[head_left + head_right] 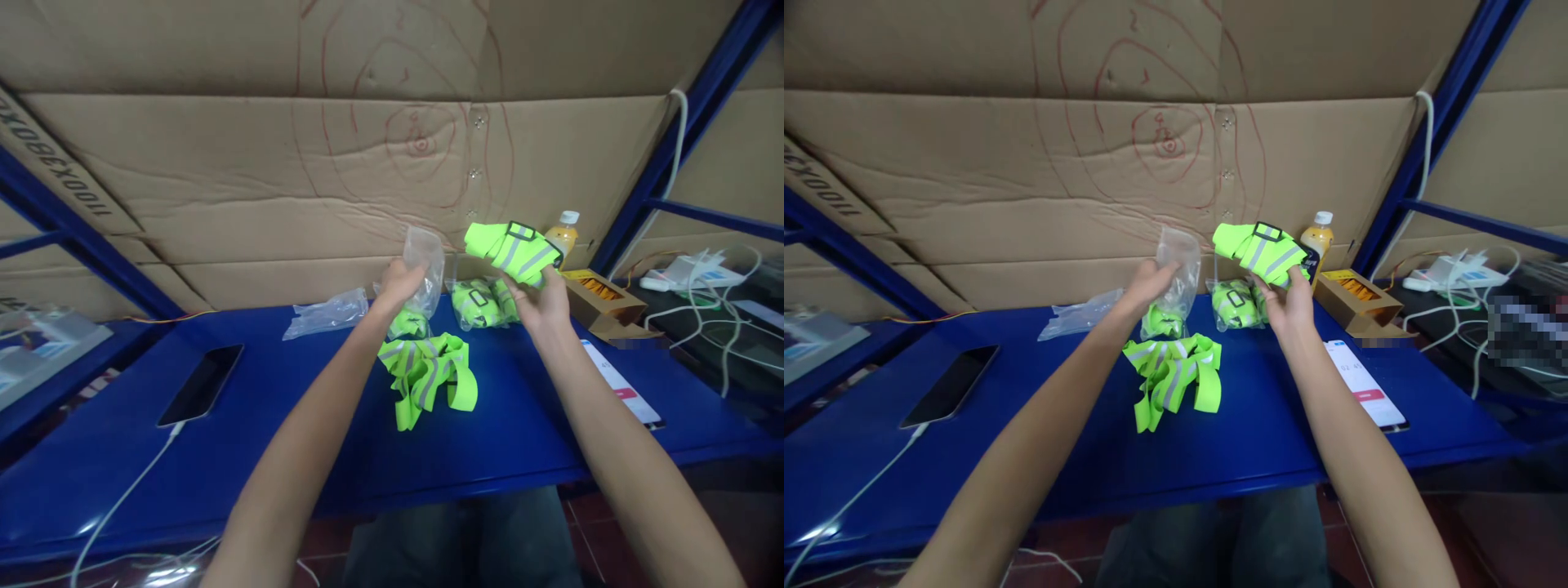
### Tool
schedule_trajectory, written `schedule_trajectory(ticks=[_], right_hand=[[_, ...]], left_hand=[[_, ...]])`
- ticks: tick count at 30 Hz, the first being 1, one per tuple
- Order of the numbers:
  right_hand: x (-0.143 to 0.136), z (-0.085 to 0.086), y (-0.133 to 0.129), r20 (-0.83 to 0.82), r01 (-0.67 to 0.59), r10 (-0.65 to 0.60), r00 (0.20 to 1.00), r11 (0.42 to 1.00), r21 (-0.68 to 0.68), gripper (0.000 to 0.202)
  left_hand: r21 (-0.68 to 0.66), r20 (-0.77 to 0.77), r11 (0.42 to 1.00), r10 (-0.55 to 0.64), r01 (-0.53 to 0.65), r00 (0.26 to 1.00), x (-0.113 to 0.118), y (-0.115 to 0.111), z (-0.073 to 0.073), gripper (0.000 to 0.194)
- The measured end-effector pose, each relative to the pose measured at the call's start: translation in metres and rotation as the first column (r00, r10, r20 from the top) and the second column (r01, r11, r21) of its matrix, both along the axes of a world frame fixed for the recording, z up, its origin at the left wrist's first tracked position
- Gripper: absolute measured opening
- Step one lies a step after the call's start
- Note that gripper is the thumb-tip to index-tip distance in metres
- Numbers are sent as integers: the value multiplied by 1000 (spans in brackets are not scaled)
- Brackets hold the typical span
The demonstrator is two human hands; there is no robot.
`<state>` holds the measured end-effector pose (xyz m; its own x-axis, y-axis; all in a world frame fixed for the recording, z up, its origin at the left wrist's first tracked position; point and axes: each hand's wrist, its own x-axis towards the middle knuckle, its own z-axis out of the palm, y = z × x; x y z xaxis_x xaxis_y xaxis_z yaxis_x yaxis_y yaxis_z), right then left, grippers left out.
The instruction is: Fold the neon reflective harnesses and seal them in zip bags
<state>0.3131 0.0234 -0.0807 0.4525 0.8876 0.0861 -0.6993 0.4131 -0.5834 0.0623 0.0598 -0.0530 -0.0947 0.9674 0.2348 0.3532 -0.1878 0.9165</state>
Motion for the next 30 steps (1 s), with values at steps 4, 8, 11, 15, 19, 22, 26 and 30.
schedule_trajectory(ticks=[4, 8, 11, 15, 19, 22, 26, 30], right_hand=[[-5, -6, 1, 67, -12, 11, 998, 1000, 8, 20], [-16, -11, 0, 155, -43, 38, 987, 999, 33, 25], [-30, -9, -6, 310, -53, 29, 950, 996, 69, 31], [-54, -4, -29, 492, 4, -79, 867, 988, 153, 35], [-77, -8, -61, 724, 149, -537, 433, 835, 530, 32], [-88, -14, -73, 681, -139, -703, 207, 668, 731, 61], [-91, -13, -75, 696, -401, -715, 65, 620, 674, 79], [-91, -6, -78, 812, -357, -578, 87, 743, 566, 62]], left_hand=[[-35, -154, 996, 75, -82, 985, 11, -10, -5, 49], [167, -227, 975, 184, -148, 956, 0, -28, -6, 75], [369, -217, 928, 136, -48, 967, -13, -43, -4, 66], [301, 96, 953, -77, 44, 992, -29, -76, 1, 60], [-24, 367, 939, -311, 343, 877, -37, -114, 5, 80], [-8, 559, 821, -470, 571, 683, -36, -129, 4, 80], [85, 629, 870, -425, 486, 651, -37, -128, -8, 57], [158, 629, 898, -413, 411, 659, -37, -120, -20, 61]])
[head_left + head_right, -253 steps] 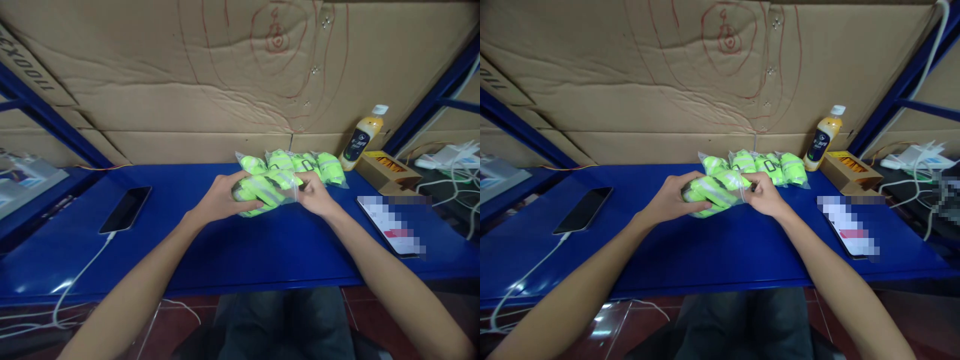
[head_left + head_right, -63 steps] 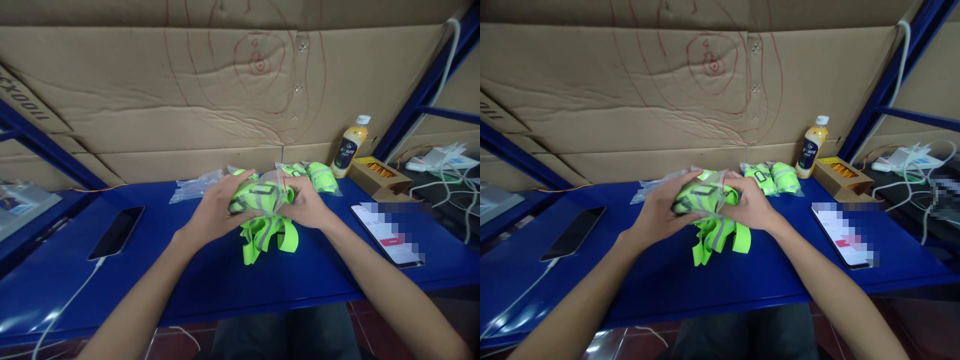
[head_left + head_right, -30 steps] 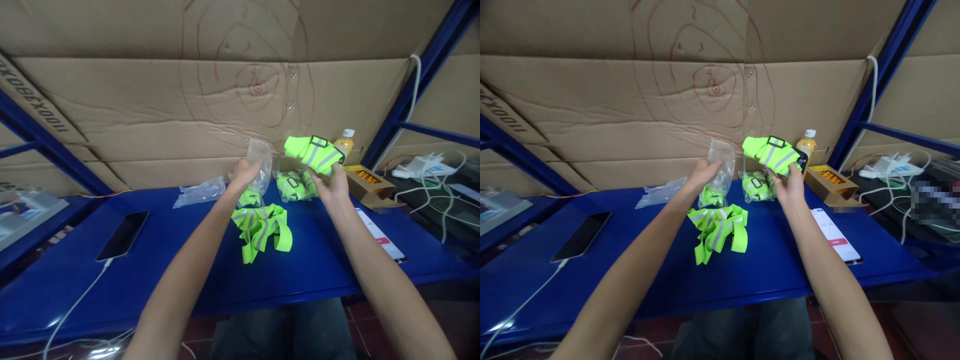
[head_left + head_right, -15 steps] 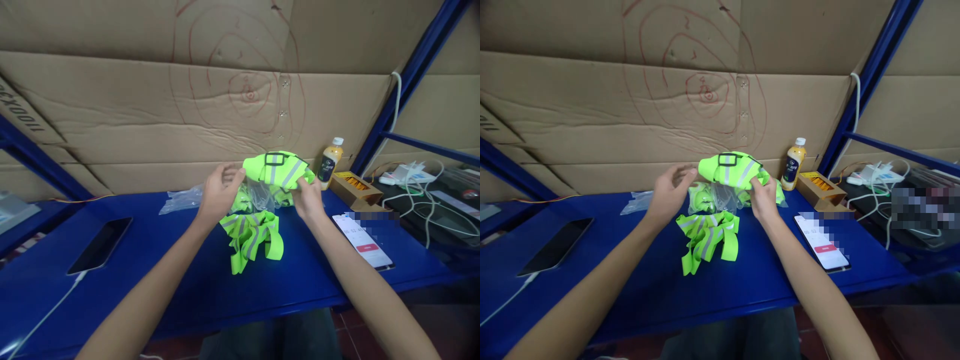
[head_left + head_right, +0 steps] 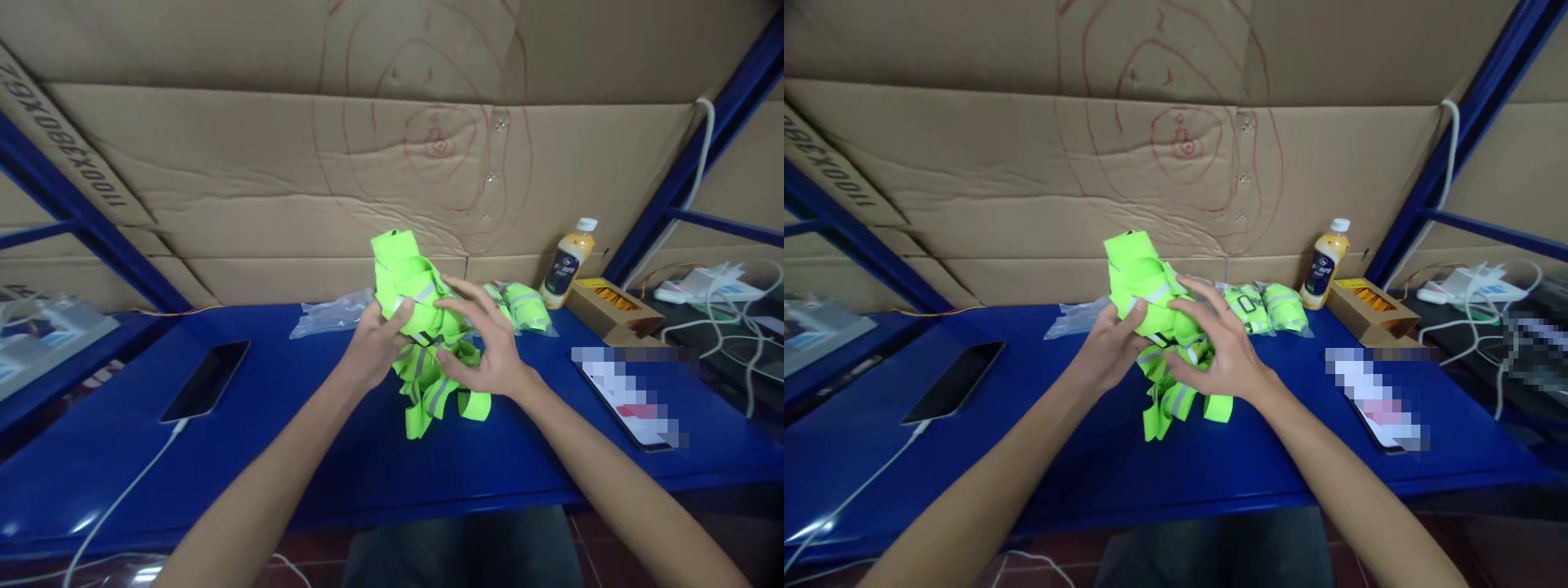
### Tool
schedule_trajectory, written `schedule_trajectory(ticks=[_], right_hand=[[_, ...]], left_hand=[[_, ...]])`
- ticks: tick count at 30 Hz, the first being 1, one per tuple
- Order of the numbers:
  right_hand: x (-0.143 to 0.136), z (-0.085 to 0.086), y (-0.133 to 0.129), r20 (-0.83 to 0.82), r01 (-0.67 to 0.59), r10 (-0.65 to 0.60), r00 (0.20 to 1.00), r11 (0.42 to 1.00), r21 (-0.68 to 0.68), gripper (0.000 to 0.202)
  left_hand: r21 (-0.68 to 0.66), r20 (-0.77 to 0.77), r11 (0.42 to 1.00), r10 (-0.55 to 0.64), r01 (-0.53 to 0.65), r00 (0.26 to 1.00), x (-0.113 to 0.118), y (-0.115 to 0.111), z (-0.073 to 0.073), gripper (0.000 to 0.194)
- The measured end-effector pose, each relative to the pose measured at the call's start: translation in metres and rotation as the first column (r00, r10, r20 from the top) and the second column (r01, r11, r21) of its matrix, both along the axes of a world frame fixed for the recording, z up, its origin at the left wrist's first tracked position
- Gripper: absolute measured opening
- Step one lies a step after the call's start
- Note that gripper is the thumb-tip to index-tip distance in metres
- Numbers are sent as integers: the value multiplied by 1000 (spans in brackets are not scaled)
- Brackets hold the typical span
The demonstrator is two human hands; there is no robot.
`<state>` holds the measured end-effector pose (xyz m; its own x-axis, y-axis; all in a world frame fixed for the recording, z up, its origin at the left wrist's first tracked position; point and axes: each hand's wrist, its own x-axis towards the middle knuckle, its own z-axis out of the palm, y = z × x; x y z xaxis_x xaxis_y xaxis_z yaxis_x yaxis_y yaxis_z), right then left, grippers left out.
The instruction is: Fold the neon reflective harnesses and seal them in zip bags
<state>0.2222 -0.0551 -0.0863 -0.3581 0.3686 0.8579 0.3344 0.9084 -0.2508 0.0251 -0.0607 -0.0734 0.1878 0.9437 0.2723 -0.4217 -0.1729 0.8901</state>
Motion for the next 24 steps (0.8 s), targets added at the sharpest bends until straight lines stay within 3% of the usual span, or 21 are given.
schedule_trajectory(ticks=[4, 8, 10, 13, 15, 20, 22, 24], right_hand=[[-5, -5, 1, -286, 55, -129, 949, 966, -252, 58], [-5, -8, 9, -348, -60, -66, 935, 939, -338, 81], [-1, -6, 13, -297, -44, -54, 953, 948, -315, 78], [4, -3, 14, -226, 26, -85, 970, 968, -251, 35], [6, -3, 13, -234, 52, -98, 967, 980, -194, 18], [-2, -5, 6, -173, 154, -137, 975, 984, 87, 25], [-7, -5, 3, -71, 108, -99, 993, 985, 132, 32], [-10, -4, 1, -14, -8, 9, 1000, 996, 88, 36]], left_hand=[[60, -27, 995, 76, -74, 997, 5, 3, -12, 58], [106, -66, 989, 113, -106, 991, 7, 5, -20, 60], [84, -67, 993, 93, -88, 993, 6, 5, -21, 60], [68, -80, 994, 88, -83, 993, 4, 7, -23, 61], [84, -92, 991, 112, -104, 989, 5, 8, -23, 60], [11, -8, 991, 133, -133, 991, 7, 6, -17, 60], [-62, 45, 995, 78, -75, 996, 5, 5, -12, 54], [-122, 95, 993, 13, -2, 995, 1, 4, -7, 43]])
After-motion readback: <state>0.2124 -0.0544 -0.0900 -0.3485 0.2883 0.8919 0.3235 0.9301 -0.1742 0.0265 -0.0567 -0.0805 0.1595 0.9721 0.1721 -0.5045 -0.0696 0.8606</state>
